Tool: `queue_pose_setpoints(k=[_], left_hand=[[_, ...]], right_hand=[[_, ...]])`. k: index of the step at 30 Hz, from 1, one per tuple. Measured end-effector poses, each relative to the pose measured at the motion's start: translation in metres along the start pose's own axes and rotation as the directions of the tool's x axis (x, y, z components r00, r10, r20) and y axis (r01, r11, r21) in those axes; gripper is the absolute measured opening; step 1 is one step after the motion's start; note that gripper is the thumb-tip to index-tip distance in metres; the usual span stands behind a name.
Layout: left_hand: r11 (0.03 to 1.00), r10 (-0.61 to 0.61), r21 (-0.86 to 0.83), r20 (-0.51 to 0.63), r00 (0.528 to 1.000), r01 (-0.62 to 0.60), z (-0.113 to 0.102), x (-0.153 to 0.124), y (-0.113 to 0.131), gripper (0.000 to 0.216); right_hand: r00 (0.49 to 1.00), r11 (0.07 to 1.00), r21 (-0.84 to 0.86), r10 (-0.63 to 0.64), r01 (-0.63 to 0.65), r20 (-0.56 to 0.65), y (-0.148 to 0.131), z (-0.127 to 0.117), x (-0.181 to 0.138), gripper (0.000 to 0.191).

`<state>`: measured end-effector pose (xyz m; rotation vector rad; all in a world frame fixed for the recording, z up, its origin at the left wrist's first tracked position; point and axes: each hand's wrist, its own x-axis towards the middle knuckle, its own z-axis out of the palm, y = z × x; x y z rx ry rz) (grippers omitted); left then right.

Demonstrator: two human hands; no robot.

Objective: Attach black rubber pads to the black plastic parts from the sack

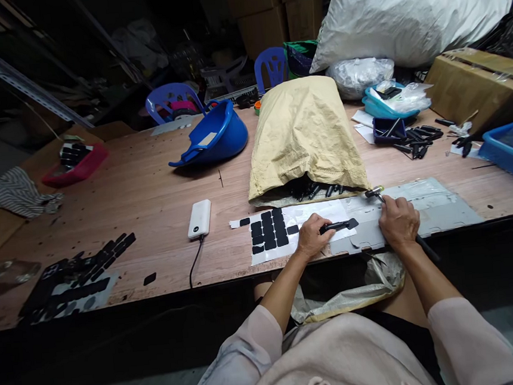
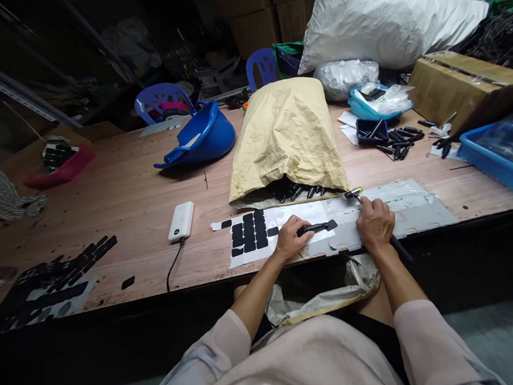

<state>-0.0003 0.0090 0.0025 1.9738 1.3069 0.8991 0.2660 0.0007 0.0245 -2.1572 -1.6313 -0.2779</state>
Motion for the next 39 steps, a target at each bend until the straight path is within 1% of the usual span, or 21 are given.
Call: queue_pose_setpoints(k=[2,4,6,7,10,13,18,23,30,35,39], left_hand=[[1.000,0.011,-0.019,-0.008,1.000,-0.011,0.002,0.000,-0.003,0.019],[0.999,0.017,-0.028,-0.006,1.000,-0.017,0.004,0.000,-0.005,0.018],[0.999,0.017,-0.034,0.000,1.000,-0.017,0.004,0.001,-0.006,0.018],[0.999,0.015,-0.033,0.004,1.000,-0.015,0.004,0.001,-0.006,0.018],[1.000,0.013,-0.025,0.007,1.000,-0.013,0.005,0.002,-0.007,0.018],[0.999,0.023,-0.025,0.011,1.000,-0.023,0.005,0.002,-0.007,0.017],[0.999,0.025,-0.023,0.033,0.999,-0.024,0.003,0.003,-0.007,0.018],[1.000,0.024,-0.006,0.050,0.998,-0.024,0.002,0.003,-0.007,0.014],[0.999,0.026,0.017,0.041,0.999,-0.027,0.003,0.003,-0.008,0.017],[1.000,0.017,0.020,0.032,0.999,-0.018,0.003,0.003,-0.006,0.016],[1.000,0.008,0.024,0.037,0.999,-0.009,0.002,0.003,-0.004,0.017]], right_hand=[[0.997,0.992,0.122,-0.023,0.032,-0.073,-0.009,-0.005,-0.015,0.038],[0.991,0.952,0.292,-0.064,0.097,-0.121,-0.022,-0.012,-0.035,0.039],[0.982,0.867,0.462,-0.143,0.184,-0.123,-0.035,-0.016,-0.058,0.038],[0.978,0.826,0.524,-0.177,0.208,-0.111,-0.041,-0.017,-0.068,0.037],[0.968,0.750,0.621,-0.242,0.229,-0.065,-0.053,-0.017,-0.090,0.036],[0.961,0.730,0.639,-0.271,0.241,-0.053,-0.057,-0.016,-0.096,0.036],[0.957,0.715,0.645,-0.275,0.270,-0.095,-0.062,-0.020,-0.097,0.040],[0.940,0.741,0.598,-0.333,0.306,-0.068,-0.062,-0.016,-0.098,0.040],[0.954,0.737,0.611,-0.270,0.290,-0.126,-0.058,-0.022,-0.094,0.041],[0.961,0.752,0.604,-0.257,0.263,-0.099,-0.052,-0.015,-0.098,0.039],[0.977,0.772,0.599,-0.186,0.213,-0.108,-0.044,-0.021,-0.090,0.041]])
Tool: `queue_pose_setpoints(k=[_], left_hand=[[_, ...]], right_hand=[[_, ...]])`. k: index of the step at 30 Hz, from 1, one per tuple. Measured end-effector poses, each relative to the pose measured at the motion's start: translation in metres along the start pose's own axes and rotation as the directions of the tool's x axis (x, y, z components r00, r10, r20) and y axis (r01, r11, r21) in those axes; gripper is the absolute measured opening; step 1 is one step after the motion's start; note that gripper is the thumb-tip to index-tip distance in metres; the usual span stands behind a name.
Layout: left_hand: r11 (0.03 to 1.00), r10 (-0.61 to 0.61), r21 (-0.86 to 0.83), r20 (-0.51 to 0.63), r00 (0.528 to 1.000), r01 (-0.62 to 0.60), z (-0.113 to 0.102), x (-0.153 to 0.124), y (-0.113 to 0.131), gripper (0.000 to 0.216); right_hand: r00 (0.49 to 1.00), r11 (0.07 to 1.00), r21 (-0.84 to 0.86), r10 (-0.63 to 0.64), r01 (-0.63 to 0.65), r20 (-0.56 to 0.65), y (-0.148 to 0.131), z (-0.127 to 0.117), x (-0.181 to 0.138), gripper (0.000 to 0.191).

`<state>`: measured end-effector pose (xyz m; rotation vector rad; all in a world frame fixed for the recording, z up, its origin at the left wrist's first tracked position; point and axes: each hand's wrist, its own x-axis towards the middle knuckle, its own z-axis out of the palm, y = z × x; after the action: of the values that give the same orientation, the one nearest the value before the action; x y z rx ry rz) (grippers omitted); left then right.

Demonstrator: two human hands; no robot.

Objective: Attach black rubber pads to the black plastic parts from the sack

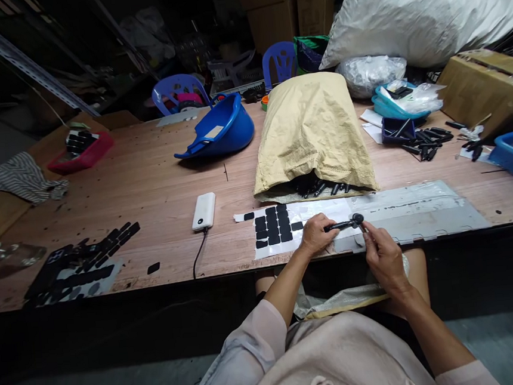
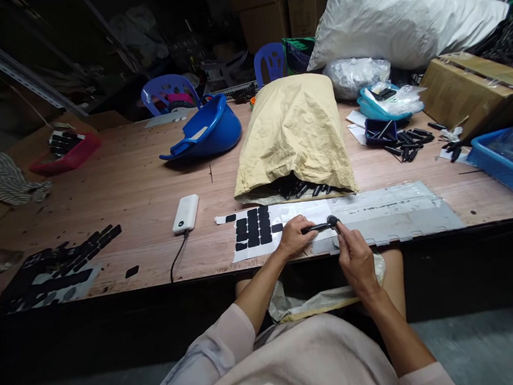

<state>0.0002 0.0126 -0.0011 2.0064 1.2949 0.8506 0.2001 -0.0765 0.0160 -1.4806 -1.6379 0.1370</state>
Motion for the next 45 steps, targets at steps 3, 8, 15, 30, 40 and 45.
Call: queue_pose_setpoints(k=[3,8,15,30,40,45], left_hand=[[1.000,-0.006,0.009,0.013,1.000,0.006,-0.001,0.000,0.002,0.016],[1.000,-0.018,0.015,0.036,0.999,0.018,-0.005,0.001,0.005,0.013],[0.999,-0.035,0.021,0.037,0.999,0.034,-0.010,0.000,0.011,0.016],[0.996,0.018,0.085,0.017,1.000,-0.020,-0.013,-0.009,0.021,0.020],[0.984,0.022,0.148,0.429,0.903,-0.094,0.026,-0.125,0.014,0.028],[0.819,-0.549,0.440,0.412,0.727,0.369,0.030,-0.122,-0.012,0.021]], right_hand=[[0.997,0.989,-0.127,0.067,-0.073,-0.048,0.011,-0.014,0.015,0.042],[0.970,0.836,-0.501,0.244,-0.221,-0.020,0.053,-0.032,0.045,0.037],[0.976,0.747,-0.640,0.217,-0.181,-0.023,0.076,-0.024,0.063,0.033],[0.945,0.724,-0.627,0.322,-0.288,-0.062,0.070,-0.011,0.075,0.033],[0.954,0.698,-0.670,0.294,-0.252,-0.052,0.067,-0.010,0.073,0.036],[0.950,0.694,-0.670,0.307,-0.263,-0.054,0.069,-0.008,0.073,0.035]])
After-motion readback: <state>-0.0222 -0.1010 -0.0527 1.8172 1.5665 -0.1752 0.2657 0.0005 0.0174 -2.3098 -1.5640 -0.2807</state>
